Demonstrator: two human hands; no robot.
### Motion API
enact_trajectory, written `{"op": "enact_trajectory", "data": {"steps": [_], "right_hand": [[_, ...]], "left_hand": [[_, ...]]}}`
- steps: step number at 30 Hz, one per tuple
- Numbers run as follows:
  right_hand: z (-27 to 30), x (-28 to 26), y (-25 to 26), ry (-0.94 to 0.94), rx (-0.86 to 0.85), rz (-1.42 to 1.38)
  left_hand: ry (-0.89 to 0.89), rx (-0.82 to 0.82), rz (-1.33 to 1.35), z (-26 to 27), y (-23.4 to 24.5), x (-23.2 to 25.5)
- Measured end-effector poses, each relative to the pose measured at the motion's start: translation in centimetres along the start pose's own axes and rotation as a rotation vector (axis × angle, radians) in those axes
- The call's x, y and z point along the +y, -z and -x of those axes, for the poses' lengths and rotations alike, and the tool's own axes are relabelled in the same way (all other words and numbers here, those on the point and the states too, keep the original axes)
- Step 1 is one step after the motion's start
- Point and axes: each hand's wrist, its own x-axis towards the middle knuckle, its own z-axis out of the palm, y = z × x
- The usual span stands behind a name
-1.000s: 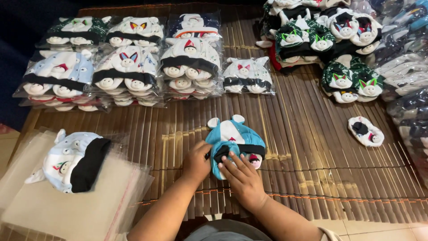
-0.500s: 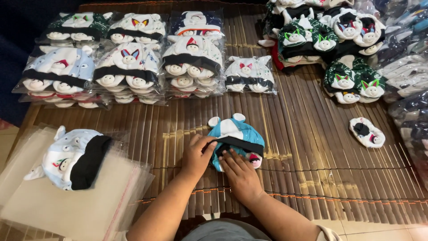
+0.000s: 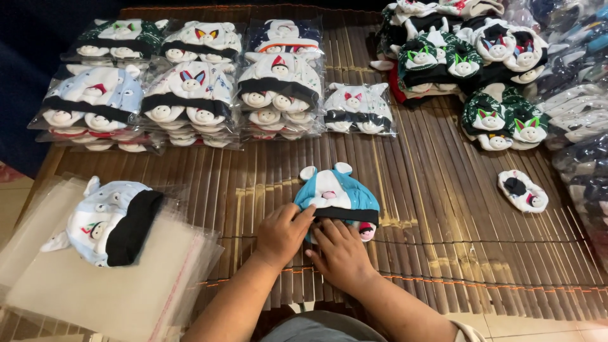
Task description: Packaging baby hats and booties into clear plastic bags
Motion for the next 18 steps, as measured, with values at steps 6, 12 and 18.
{"op": "enact_trajectory", "data": {"steps": [6, 12, 18], "right_hand": [[-0.2, 0.3, -1.7, 0.007, -0.061, -0.043], [0.0, 1.0, -1.7, 0.025, -0.116, -0.083], [0.1, 1.1, 1.2, 0.027, -0.150, -0.245]], "left_hand": [[-0.115, 0.045, -0.050, 0.4, 0.1, 0.4], [-0.068, -0.007, -0.020, 2.3, -1.8, -0.4], [-0.039, -0.027, 0.037, 3.3, -3.2, -1.0]]}}
